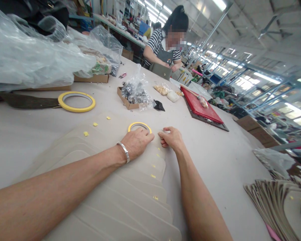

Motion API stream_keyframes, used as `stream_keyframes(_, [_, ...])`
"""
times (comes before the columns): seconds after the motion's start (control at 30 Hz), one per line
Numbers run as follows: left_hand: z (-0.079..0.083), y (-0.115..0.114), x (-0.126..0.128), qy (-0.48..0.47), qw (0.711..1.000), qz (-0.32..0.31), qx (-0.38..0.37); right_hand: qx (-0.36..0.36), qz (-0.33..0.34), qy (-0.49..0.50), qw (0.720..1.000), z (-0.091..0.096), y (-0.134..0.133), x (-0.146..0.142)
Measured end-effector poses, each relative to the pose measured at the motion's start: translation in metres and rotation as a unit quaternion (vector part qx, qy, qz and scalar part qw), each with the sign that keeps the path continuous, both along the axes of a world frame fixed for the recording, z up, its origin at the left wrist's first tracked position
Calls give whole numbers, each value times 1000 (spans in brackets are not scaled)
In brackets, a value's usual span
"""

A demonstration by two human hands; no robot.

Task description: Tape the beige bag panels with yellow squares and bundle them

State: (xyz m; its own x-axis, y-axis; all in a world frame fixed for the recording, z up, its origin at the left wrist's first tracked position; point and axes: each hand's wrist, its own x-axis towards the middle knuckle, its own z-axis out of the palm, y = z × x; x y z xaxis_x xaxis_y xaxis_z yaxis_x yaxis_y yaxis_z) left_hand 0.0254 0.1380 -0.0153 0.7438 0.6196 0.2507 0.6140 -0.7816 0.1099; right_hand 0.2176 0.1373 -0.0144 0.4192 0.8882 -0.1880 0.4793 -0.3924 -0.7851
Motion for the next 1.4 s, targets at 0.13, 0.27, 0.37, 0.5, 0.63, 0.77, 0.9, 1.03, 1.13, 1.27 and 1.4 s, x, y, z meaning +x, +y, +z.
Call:
stream_keyframes(0.13, [0, 0, 0, -14, 1000, -1, -7, 36, 19, 8, 999, -5, -10, 5])
stream_keyframes(0.27, [-2, -2, 1, -23, 1000, 3, -11, 72, 69, -66, 993, -3, -15, 0])
stream_keyframes(0.37, [-1, -3, 0, -22, 1000, -2, -19, 57, 96, -181, 977, -3, -11, -2])
stream_keyframes(0.5, [19, -3, -6, -41, 999, 0, -23, 4, 110, -219, 969, -1, -3, 1])
stream_keyframes(0.63, [63, -8, -26, -120, 993, 7, -9, -13, 155, -309, 938, 17, -1, 1])
stream_keyframes(0.77, [93, -18, -76, -145, 987, 27, 55, 68, 222, -385, 893, 32, 17, -18])
stream_keyframes(0.9, [84, -40, -155, -65, 984, 130, 107, 64, 300, -421, 854, 21, 41, -45])
stream_keyframes(1.03, [49, -70, -234, 42, 964, 243, 100, 76, 289, -460, 837, 6, 47, -61])
stream_keyframes(1.13, [29, -96, -274, 74, 949, 302, 57, 79, 275, -474, 833, 3, 39, -70])
stream_keyframes(1.27, [30, -147, -297, -18, 954, 298, 28, 40, 271, -443, 854, 6, 18, -83])
stream_keyframes(1.4, [36, -226, -304, -58, 949, 293, -98, 14, 290, -423, 858, 13, -7, -96])
